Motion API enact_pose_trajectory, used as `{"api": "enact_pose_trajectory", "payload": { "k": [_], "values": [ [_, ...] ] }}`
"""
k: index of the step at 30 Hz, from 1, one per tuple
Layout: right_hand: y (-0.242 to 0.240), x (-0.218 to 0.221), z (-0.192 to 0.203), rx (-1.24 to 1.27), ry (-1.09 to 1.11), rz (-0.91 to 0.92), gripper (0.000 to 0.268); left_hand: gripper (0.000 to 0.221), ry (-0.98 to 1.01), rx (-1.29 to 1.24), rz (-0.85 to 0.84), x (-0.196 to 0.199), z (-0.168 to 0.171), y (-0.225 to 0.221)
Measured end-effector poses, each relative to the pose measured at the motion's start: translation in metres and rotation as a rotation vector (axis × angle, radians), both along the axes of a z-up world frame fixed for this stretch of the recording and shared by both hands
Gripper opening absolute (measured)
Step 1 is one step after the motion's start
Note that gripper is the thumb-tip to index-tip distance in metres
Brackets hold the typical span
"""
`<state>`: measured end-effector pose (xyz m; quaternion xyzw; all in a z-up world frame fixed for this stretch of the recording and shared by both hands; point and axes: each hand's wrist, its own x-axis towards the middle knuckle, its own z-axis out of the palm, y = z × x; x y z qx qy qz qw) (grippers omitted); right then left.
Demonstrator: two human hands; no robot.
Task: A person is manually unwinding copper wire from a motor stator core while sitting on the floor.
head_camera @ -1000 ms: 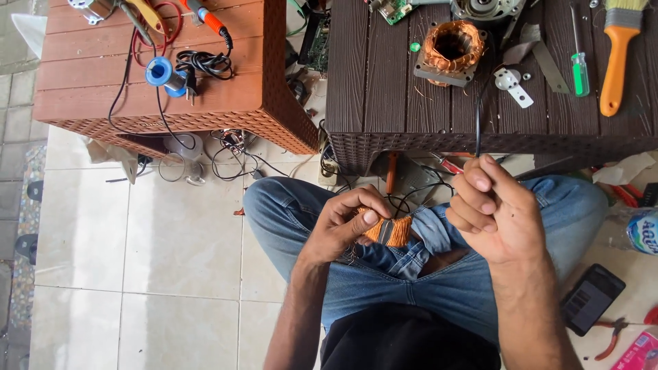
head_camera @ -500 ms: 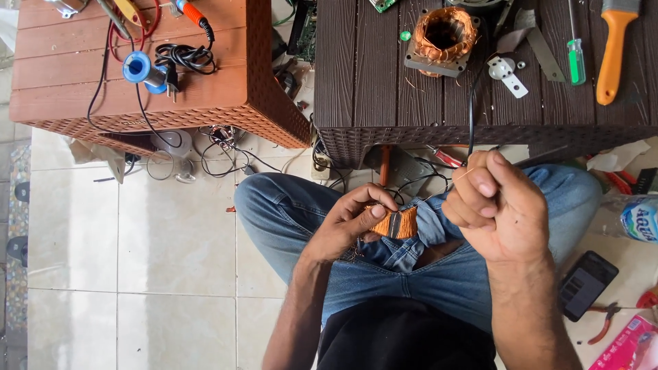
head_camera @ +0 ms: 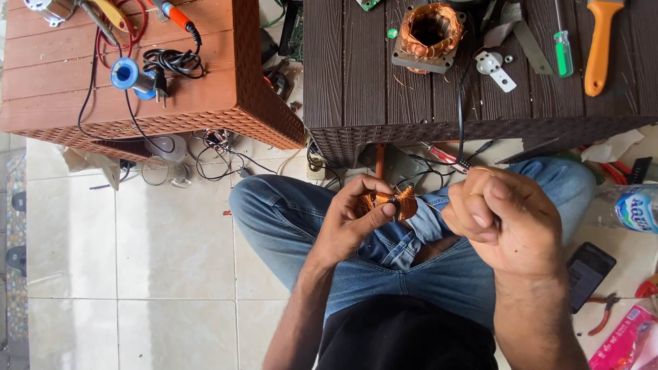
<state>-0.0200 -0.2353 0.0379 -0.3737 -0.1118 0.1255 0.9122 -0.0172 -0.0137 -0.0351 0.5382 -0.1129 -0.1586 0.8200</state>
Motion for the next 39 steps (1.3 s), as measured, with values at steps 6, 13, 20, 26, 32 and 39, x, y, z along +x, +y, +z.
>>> {"api": "enact_pose_trajectory", "payload": {
  "k": [6, 13, 20, 26, 32, 39],
  "values": [
    [-0.012, -0.001, -0.001, -0.257, -0.160, -0.103, 0.027, 0.018, -0.072, 0.063, -0.058, -0.001, 0.006, 0.005],
    [-0.016, 0.015, 0.003, -0.330, -0.071, -0.275, 0.023, 0.021, -0.089, 0.046, -0.139, -0.003, 0.011, 0.012],
    [-0.017, 0.034, -0.015, -0.225, 0.082, -0.221, 0.022, 0.023, -0.171, 0.007, -0.165, -0.004, 0.015, 0.018],
    [-0.006, 0.029, -0.070, -0.301, 0.150, -0.179, 0.031, 0.028, -0.085, -0.405, -0.115, -0.006, -0.013, 0.007],
    [-0.028, -0.007, -0.097, -0.626, 0.066, -0.079, 0.030, 0.028, 0.113, -0.719, 0.220, 0.013, -0.004, 0.015],
    [-0.059, -0.050, -0.038, -0.880, -0.168, -0.037, 0.028, 0.023, 0.163, -0.402, 0.441, 0.015, -0.006, 0.011]
  ]
}}
